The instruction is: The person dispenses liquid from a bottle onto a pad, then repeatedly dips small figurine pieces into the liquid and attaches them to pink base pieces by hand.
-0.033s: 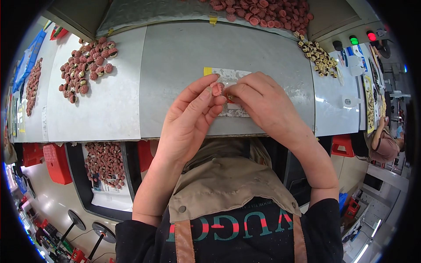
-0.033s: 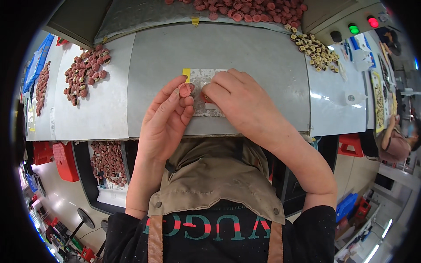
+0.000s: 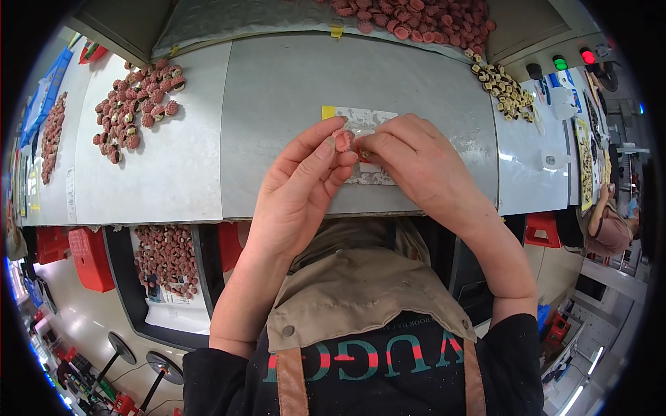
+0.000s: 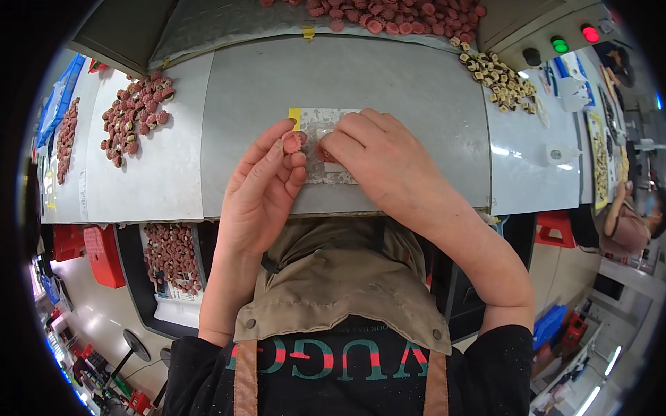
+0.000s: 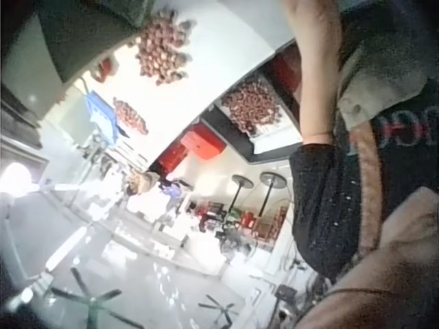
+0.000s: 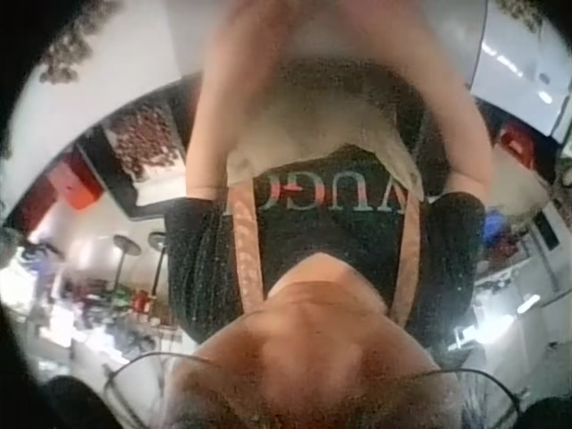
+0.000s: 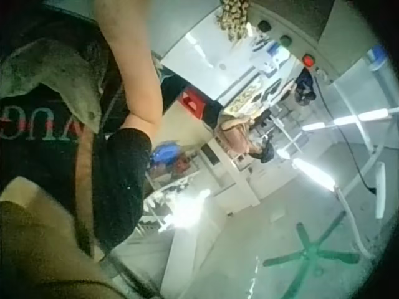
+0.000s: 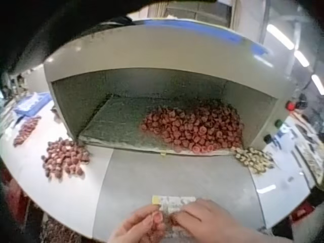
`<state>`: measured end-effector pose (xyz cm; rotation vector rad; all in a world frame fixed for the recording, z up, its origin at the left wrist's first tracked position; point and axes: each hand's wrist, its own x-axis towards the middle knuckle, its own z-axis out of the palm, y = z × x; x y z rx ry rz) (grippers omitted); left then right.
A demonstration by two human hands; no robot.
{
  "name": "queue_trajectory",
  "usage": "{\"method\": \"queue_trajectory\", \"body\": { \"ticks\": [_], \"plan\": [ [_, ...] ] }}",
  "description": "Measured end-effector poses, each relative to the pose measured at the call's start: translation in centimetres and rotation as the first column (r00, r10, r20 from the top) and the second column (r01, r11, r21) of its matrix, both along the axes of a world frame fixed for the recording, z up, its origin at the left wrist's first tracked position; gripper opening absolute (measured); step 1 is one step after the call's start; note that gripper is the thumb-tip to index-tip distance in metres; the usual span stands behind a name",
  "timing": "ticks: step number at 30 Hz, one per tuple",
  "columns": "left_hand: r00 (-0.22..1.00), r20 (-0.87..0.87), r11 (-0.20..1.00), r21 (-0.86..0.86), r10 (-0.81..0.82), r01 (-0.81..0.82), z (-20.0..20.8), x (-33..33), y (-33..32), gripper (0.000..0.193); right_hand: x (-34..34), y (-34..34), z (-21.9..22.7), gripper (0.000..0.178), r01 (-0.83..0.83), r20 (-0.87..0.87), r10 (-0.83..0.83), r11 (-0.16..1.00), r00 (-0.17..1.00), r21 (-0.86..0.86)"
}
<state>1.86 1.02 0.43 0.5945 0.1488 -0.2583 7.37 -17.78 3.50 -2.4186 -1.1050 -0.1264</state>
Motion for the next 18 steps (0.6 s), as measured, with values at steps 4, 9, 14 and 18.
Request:
{"method": "queue_trajectory", "body": {
  "ticks": [4, 9, 14, 18],
  "plan": [
    [1.000, 0.025, 1.000, 0.002, -0.003, 0.003, 0.0, 0.0, -0.1, 0.030, -0.2, 0.0, 0.4, 0.023, 0.038, 0.070, -0.033, 0.996, 0.997, -0.075],
    [1.000, 0.019, 0.999, 0.045, 0.001, -0.002, 0.2, -0.1, -0.2, 0.030, -0.3, 0.0, -0.2, 0.020, 0.047, 0.070, -0.044, 0.998, 0.997, -0.041],
    [1.000, 0.009, 0.995, 0.102, -0.006, 0.005, 0.5, -0.1, -0.5, 0.032, -0.1, -1.0, -0.8, 0.016, 0.109, -0.171, -0.079, 0.978, 0.982, 0.179],
    [0.999, -0.013, 0.989, 0.145, -0.038, 0.039, 0.8, -0.1, -0.6, 0.034, -1.4, -0.5, -0.1, 0.017, 0.366, -0.691, 0.086, 0.797, 0.718, 0.480]
  ]
}}
